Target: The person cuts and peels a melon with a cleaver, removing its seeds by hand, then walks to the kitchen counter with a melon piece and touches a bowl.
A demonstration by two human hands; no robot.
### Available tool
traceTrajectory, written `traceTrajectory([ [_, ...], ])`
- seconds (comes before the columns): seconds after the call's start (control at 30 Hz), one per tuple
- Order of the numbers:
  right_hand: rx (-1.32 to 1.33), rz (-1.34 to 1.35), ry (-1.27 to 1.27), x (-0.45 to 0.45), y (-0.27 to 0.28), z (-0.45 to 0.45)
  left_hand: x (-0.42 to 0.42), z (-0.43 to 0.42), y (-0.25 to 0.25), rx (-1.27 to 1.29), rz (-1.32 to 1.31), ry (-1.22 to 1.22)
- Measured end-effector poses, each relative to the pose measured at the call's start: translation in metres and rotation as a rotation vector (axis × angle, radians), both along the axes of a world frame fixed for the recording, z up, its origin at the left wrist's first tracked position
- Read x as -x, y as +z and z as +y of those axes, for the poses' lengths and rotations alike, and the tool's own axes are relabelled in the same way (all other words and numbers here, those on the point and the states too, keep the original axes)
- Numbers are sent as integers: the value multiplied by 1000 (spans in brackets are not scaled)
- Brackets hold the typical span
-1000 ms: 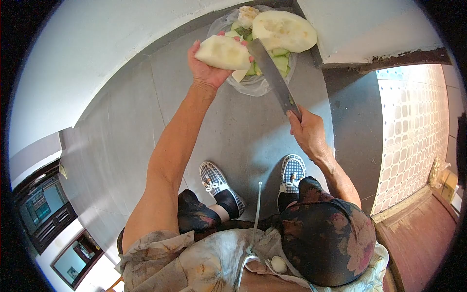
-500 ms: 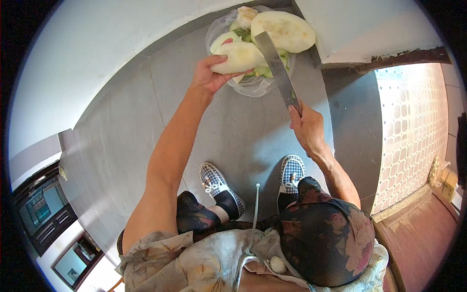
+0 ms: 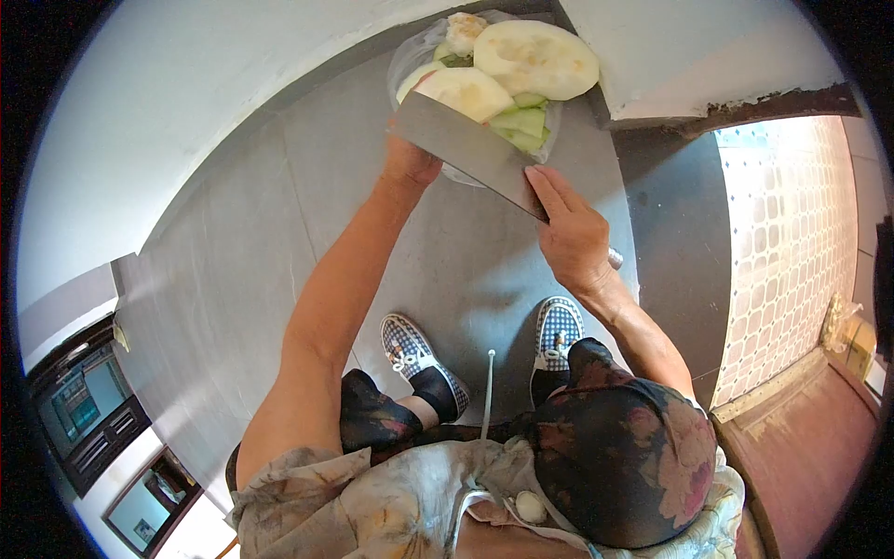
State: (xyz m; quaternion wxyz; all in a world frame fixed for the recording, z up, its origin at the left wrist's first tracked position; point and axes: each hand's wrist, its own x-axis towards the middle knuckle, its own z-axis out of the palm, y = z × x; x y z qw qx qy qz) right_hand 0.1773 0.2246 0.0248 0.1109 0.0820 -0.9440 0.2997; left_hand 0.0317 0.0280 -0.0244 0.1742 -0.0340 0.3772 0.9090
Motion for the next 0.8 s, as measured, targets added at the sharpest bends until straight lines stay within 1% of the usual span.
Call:
traceTrajectory([
  [0.1,12,20,-1,3,3,-5,-9,6,3,72,9,61],
  [0.2,-8,20,6,5,3,-8,-16,9,13,53,-114,164],
  [0.27,-27,12,11,4,1,-9,-17,9,7,60,-129,166],
  [0.5,-11,-30,-26,6,-7,-11,-23,13,16,128,-161,160],
  [0.63,-12,-49,-35,7,-11,-9,-22,12,4,146,-103,158],
  [0.7,-15,-18,-11,6,-13,-8,-21,9,-3,167,-85,165],
  [0.8,-11,-26,11,4,-8,-8,-22,9,-7,198,-46,235],
])
